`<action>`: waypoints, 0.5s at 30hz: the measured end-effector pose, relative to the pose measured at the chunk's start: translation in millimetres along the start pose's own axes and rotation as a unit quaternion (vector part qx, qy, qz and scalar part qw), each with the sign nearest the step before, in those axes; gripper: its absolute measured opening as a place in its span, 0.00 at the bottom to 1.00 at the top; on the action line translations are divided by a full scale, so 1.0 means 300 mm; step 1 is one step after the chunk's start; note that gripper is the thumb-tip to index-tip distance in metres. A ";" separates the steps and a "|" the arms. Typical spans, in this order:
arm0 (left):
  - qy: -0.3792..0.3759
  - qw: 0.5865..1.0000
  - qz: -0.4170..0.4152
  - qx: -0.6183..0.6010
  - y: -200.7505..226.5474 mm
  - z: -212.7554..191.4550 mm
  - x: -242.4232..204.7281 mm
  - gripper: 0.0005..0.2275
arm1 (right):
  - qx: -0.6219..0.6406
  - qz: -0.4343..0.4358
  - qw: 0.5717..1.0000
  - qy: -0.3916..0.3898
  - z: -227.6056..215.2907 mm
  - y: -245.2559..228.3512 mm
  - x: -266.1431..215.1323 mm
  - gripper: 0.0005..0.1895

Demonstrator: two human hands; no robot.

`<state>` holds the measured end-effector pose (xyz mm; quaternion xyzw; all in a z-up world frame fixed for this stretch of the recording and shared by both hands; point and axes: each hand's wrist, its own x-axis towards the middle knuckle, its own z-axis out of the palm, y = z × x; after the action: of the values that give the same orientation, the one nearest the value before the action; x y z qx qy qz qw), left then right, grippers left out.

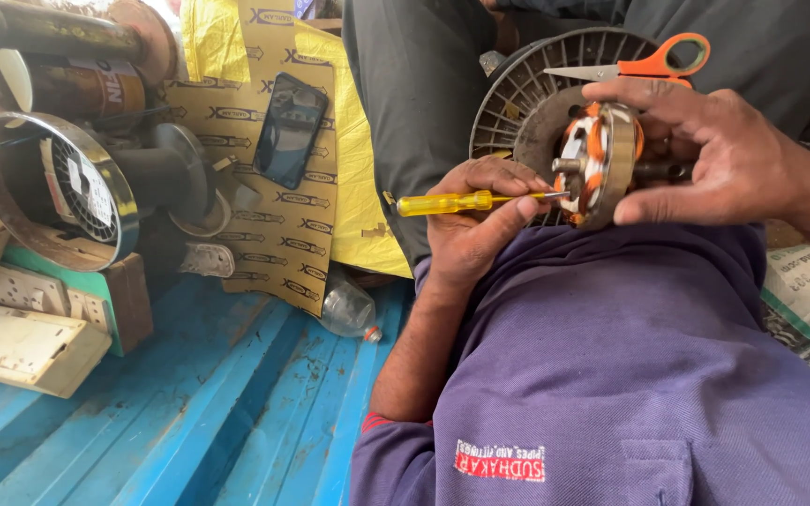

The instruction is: Repairing and rewiring the stator of an electric fan motor using hand tools.

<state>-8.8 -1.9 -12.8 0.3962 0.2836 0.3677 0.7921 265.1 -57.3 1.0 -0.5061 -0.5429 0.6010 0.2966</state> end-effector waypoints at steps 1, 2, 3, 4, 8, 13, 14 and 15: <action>0.002 1.000 0.000 -0.001 0.007 0.002 0.003 0.04 | 0.000 0.001 1.000 -0.002 -0.001 -0.011 0.015 0.52; 0.003 1.000 -0.002 -0.018 0.015 0.004 0.004 0.05 | 0.084 0.038 0.996 -0.015 0.000 -0.023 0.029 0.48; 0.005 0.999 -0.003 -0.035 0.024 0.008 0.005 0.05 | 0.168 0.075 0.983 -0.028 0.000 -0.037 0.042 0.44; 0.004 0.999 0.000 -0.036 0.019 0.003 0.002 0.05 | 0.164 0.073 0.983 -0.028 -0.008 0.025 0.020 0.44; 0.006 1.000 -0.006 -0.003 0.017 0.008 -0.001 0.04 | 0.202 0.112 0.972 -0.035 -0.017 0.013 0.029 0.47; 0.006 1.000 -0.007 0.011 0.020 0.016 0.003 0.05 | 0.176 0.057 0.982 -0.033 -0.003 -0.053 0.052 0.49; 0.001 1.000 -0.009 0.007 0.019 0.015 0.003 0.05 | 0.146 0.079 0.986 -0.029 -0.004 -0.053 0.050 0.50; -0.003 1.000 -0.011 0.002 0.018 0.015 0.003 0.04 | 0.116 0.101 0.988 -0.026 -0.007 -0.054 0.048 0.51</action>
<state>-6.7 -0.8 -6.0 0.3956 0.2860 0.3570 0.7964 259.5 -39.7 12.4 -0.5051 -0.4230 0.6995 0.2768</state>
